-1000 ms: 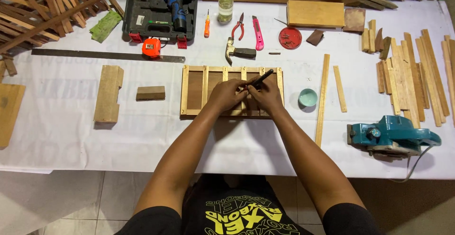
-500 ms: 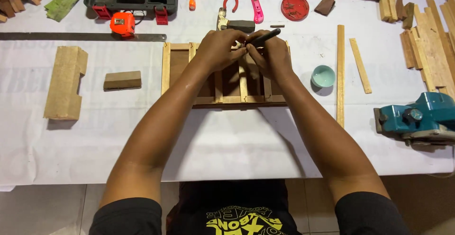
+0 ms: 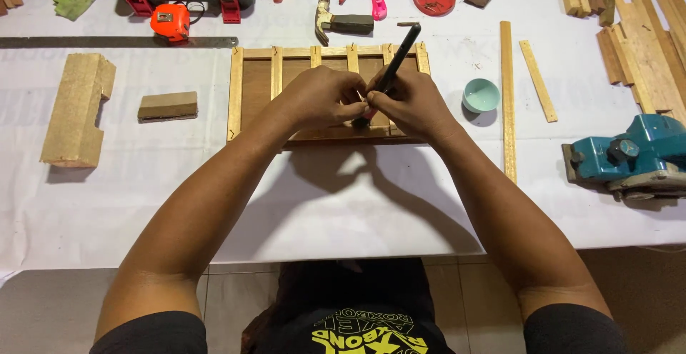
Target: Apply wood glue with a brush to join wooden strips and sand the surfaces.
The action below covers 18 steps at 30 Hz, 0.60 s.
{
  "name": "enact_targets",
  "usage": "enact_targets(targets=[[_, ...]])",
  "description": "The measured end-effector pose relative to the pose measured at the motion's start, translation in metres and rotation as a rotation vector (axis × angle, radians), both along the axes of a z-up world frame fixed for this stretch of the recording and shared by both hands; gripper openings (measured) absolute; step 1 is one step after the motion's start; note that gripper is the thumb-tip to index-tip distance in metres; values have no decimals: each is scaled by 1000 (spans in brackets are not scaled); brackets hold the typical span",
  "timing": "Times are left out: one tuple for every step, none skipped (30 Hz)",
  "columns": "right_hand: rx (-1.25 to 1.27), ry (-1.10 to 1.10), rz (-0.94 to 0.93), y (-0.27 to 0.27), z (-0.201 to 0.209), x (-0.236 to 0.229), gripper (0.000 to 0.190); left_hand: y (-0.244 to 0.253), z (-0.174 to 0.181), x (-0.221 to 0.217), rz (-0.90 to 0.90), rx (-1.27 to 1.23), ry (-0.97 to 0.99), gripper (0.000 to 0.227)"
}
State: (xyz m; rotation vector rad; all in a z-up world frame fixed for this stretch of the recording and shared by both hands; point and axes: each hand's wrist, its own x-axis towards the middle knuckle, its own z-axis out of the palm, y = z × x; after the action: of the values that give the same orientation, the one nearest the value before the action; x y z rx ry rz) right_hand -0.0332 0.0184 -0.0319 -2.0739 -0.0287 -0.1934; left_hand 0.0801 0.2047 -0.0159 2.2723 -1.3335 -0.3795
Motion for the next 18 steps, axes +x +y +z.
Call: enact_targets(targets=[[-4, -4, 3, -2, 1, 5, 15, -1, 2, 2, 3, -4, -4, 31], [-35, 5, -7, -5, 1, 11, 15, -2, 4, 5, -1, -1, 8, 35], [-60, 15, -18, -6, -1, 15, 14, -2, 4, 7, -7, 7, 21, 39], [-59, 13, -17, -7, 0, 21, 14, -4, 1, 12, -5, 8, 19, 39], [-44, 23, -33, -8, 0, 29, 15, -6, -2, 18, 33, 10, -21, 36], [-29, 33, -49, -9, 1, 37, 15, -8, -5, 26, 71, 11, -61, 34], [-28, 35, -48, -9, 3, 44, 15, -11, -6, 32, 71, 13, -60, 34], [-99, 11, -78, -8, 5, 51, 15, -13, -6, 39, 93, -17, -57, 33], [-171, -15, -108, -8, 8, 60, 14, -16, -6, 48, 114, -48, -56, 33], [-170, -16, -108, -12, 5, 69, 14, -18, -10, 58, 114, -47, -56, 33], [-240, -125, -98, -16, 0, 76, 15, -21, -15, 67, 99, -125, -90, 33], [-310, -233, -87, -19, -4, 83, 17, -23, -20, 75, 84, -202, -123, 34], [-312, -230, -90, -20, -5, 87, 17, -26, -20, 80, 81, -203, -121, 34], [-322, -250, -97, -21, -6, 90, 17, -29, -20, 84, 95, -194, -137, 33], [-332, -272, -104, -21, -6, 92, 16, -31, -19, 87, 110, -185, -155, 32], [-334, -272, -107, -22, -9, 92, 16, -32, -19, 88, 108, -187, -155, 32], [-308, -304, -88, -22, -13, 91, 15, -32, -20, 87, 105, -191, -169, 32], [-281, -336, -69, -22, -17, 88, 14, -32, -20, 85, 101, -195, -182, 33]])
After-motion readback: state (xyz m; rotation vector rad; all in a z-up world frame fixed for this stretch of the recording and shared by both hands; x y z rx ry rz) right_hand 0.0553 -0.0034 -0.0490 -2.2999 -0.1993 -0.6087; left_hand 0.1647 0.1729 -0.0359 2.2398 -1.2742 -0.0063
